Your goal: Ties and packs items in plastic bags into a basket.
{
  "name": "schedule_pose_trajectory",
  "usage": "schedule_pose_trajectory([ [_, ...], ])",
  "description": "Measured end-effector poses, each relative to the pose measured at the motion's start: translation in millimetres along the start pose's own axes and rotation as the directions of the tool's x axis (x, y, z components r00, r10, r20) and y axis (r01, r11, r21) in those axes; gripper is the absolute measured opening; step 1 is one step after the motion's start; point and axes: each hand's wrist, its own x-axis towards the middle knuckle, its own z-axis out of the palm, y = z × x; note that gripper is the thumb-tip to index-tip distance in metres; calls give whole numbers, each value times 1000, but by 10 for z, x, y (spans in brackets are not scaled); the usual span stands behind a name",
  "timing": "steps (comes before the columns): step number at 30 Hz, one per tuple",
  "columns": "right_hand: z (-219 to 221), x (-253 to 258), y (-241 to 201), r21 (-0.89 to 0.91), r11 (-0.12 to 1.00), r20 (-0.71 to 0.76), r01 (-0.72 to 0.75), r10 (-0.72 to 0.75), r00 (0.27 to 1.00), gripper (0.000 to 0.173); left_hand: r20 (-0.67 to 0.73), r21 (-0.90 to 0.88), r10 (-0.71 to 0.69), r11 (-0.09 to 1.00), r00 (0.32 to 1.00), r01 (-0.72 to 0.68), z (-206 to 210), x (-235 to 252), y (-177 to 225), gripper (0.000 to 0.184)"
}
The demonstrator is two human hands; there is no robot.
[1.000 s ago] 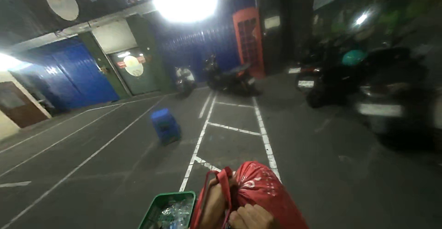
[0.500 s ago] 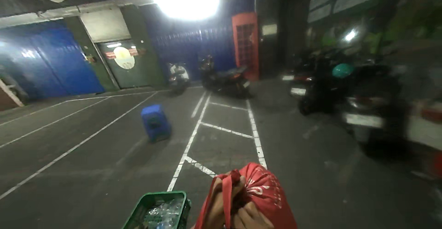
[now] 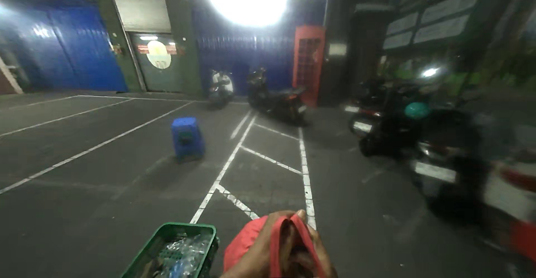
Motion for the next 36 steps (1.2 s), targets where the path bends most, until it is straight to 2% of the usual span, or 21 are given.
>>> schedule_pose_trajectory([
  [3,-8,-14,-92,-56,998,-25,-26,25,999,44,20,70,87,994,996,-88,10,1,2,35],
  [6,-34,-18,-86,-156,988,-22,-8,5,1000,39,45,148,74,986,996,-80,21,-20,-23,36],
  [8,-27,-64,-56,-206,978,-33,-25,18,999,36,-39,169,32,985,999,-25,11,-40,-11,36],
  [9,-11,-89,-56,-219,975,-57,-47,35,998,29,-121,136,55,990,991,-39,-5,-58,-7,36],
  [10,8,-113,-71,-216,973,-93,-83,64,994,20,-211,48,109,994,972,-101,-40,-79,-16,35],
  [11,20,-135,-66,-208,971,-135,-117,90,987,12,-286,-127,139,975,948,-182,-98,-102,-7,33],
  [12,22,-163,-38,-191,971,-174,-143,110,979,9,-323,-343,119,910,939,-234,-176,-139,25,31],
  [14,-12,-227,48,-153,972,-246,-176,135,960,9,-306,-645,8,733,952,-213,-296,-256,89,37],
  [15,-43,-252,67,-150,971,-275,-187,140,951,9,-257,-659,-27,736,966,-154,-306,-335,91,38],
  [16,-76,-266,64,-153,969,-290,-193,143,946,9,-215,-584,-14,804,976,-117,-274,-408,41,36],
  [17,-100,-272,47,-153,968,-295,-197,145,944,10,-175,-410,43,905,984,-112,-226,-472,-50,29],
  [18,-111,-280,35,-144,969,-293,-202,153,944,10,-121,-142,104,982,987,-120,-183,-522,-135,22],
  [19,-109,-292,28,-128,969,-281,-212,169,945,11,-43,148,120,982,992,-113,-142,-557,-183,24],
  [20,-98,-303,22,-111,969,-267,-222,186,945,11,50,348,85,933,995,-97,-88,-572,-192,39],
  [22,-72,-327,8,-69,966,-247,-249,225,943,11,181,533,-18,842,983,-82,32,-557,-228,63],
  [24,-78,-347,-16,-11,964,-241,-265,254,936,10,205,551,-10,827,979,-107,80,-548,-307,65],
  [27,-87,-375,-94,21,965,-228,-262,260,938,9,66,493,193,847,979,-200,73,-541,-420,46],
  [29,-95,-394,-150,20,967,-210,-254,252,945,10,-4,526,247,825,969,-207,91,-540,-429,36],
  [32,-120,-404,-171,26,973,-193,-230,230,954,10,-34,550,295,804,955,-228,101,-555,-430,40],
  [34,-134,-424,-173,34,973,-181,-228,230,956,11,42,574,243,788,969,-222,64,-581,-401,41],
  [36,-135,-454,-178,42,969,-167,-244,248,954,11,171,662,82,729,982,-176,10,-610,-366,34],
])
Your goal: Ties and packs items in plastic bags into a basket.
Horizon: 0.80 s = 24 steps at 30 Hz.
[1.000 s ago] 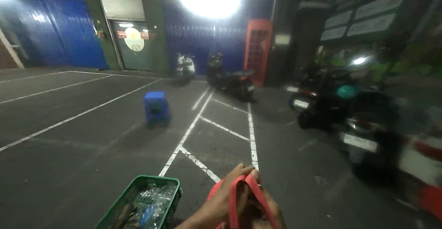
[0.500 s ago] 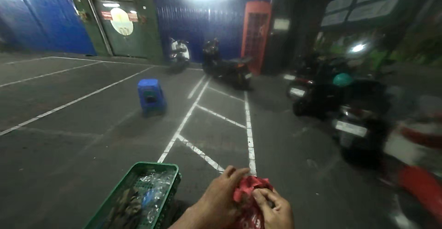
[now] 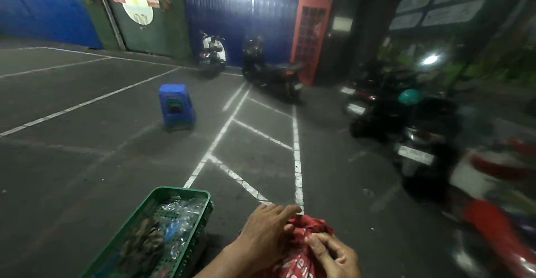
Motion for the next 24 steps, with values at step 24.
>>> schedule_pose_trajectory([
  [24,-628,169,-652,-524,107,851,845,32,524,29,434,-881,93,-167,896,443,733,-42,606,19],
])
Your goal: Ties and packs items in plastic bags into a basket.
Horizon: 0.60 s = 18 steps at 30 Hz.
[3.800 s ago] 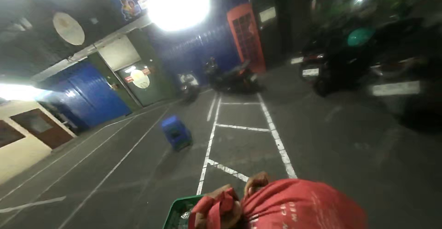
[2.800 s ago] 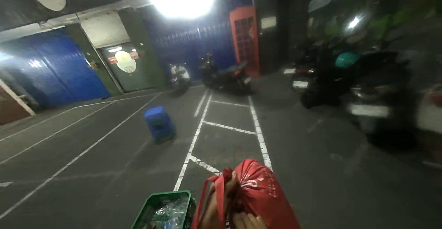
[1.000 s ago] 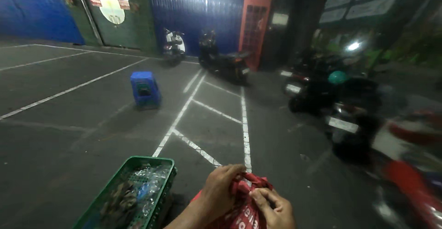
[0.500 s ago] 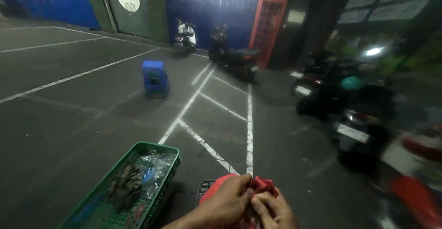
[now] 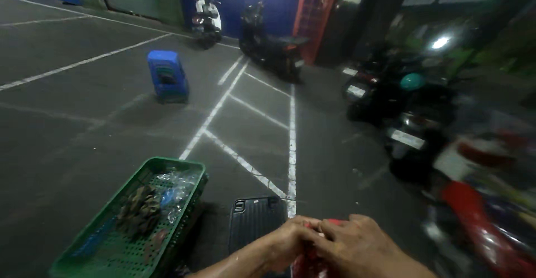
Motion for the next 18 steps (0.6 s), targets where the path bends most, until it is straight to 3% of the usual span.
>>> schedule_pose_trajectory([
  [4,-20,-47,111,183,982,83,-53,38,996,22,-43,-76,-69,995,997,66,100,1,-40,30],
  [8,-10,-76,305,421,892,200,-167,88,976,19,90,-162,-11,986,996,26,121,30,-166,24],
  [10,10,-96,414,557,795,252,-240,114,961,23,119,-78,11,997,993,-2,196,24,-157,18],
  [14,59,-144,543,765,545,330,-344,129,935,20,-5,235,41,971,999,-39,412,-1,-104,21],
  [18,230,-284,512,826,474,232,-307,210,950,18,-32,225,41,974,999,-32,388,-37,-161,23],
])
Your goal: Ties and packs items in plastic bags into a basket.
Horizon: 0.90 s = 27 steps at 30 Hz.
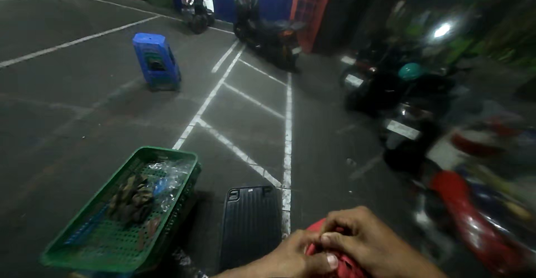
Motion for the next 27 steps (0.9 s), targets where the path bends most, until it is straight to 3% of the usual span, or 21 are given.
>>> schedule_pose_trajectory([
  [2,96,-48,71,-33,998,-90,58,-61,994,17,-21,16,-16,1000,1000,16,19,-12,-21,23],
  [6,212,-101,155,-283,952,-236,119,-190,953,16,-43,149,-41,988,998,47,86,18,6,27],
  [11,239,-211,142,-563,819,-230,115,-288,930,12,-83,172,-157,971,984,169,173,119,37,28],
  [15,248,-308,139,-776,627,-219,65,-365,905,13,-94,218,-183,955,979,200,238,216,38,27],
  [17,229,-375,179,-767,634,-156,96,-330,931,16,-104,211,-210,951,972,228,272,265,18,25],
  [21,67,-477,226,-562,819,10,115,-132,991,37,-139,179,-230,951,963,252,287,305,-34,30],
  [27,82,-418,279,-568,817,36,99,-96,995,32,-178,339,-264,888,948,311,311,274,26,32],
])
